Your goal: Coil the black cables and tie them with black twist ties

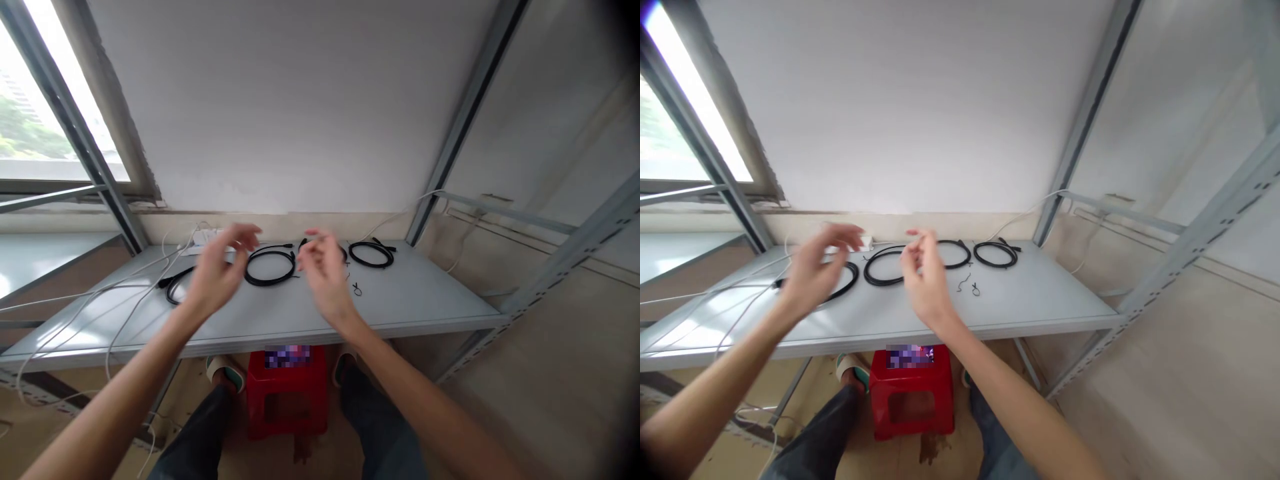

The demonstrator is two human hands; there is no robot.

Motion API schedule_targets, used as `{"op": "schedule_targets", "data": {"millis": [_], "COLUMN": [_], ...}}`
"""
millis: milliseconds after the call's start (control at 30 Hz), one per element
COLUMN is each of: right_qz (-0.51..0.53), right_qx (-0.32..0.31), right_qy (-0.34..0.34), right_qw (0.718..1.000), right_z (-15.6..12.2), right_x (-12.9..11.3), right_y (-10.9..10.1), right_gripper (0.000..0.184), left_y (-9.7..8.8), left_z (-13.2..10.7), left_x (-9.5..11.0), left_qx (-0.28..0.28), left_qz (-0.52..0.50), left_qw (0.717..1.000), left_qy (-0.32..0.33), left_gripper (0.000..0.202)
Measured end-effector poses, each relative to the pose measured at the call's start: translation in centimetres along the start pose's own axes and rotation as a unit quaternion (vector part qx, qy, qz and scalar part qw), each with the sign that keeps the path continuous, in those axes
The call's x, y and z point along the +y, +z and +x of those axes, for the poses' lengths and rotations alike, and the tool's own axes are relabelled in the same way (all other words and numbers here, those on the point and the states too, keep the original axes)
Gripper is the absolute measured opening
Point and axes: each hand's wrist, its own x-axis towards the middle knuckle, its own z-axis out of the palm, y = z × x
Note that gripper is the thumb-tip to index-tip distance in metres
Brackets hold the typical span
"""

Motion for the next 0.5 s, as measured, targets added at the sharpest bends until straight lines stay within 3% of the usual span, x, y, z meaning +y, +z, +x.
{"op": "schedule_targets", "data": {"millis": [67, 133, 233, 267, 333, 500], "right_qz": [-0.038, -0.129, -0.255, -0.271, -0.297, -0.400], "right_qx": [-0.020, -0.033, -0.049, -0.078, -0.120, -0.126], "right_qy": [0.048, 0.118, 0.154, 0.145, 0.121, 0.091], "right_qw": [0.998, 0.984, 0.953, 0.948, 0.939, 0.903], "right_z": [1.0, 2.4, 5.0, 5.9, 7.3, 8.7], "right_x": [2.6, 5.8, 10.1, 11.0, 12.3, 13.2], "right_y": [1.5, 2.5, 3.0, 3.1, 3.2, 4.0], "right_gripper": [0.049, 0.051, 0.031, 0.025, 0.032, 0.049], "left_y": [2.9, 6.5, 11.0, 12.0, 13.6, 15.7], "left_z": [0.6, 0.5, 0.2, 0.4, 1.2, 3.6], "left_x": [-2.7, -5.9, -9.5, -10.2, -10.7, -10.5], "left_qx": [-0.053, -0.114, -0.178, -0.199, -0.223, -0.215], "left_qz": [0.015, 0.030, 0.106, 0.124, 0.156, 0.216], "left_qw": [0.998, 0.992, 0.975, 0.969, 0.961, 0.952], "left_qy": [-0.004, -0.050, -0.075, -0.071, -0.054, -0.040], "left_gripper": [0.045, 0.045, 0.044, 0.045, 0.038, 0.025]}}
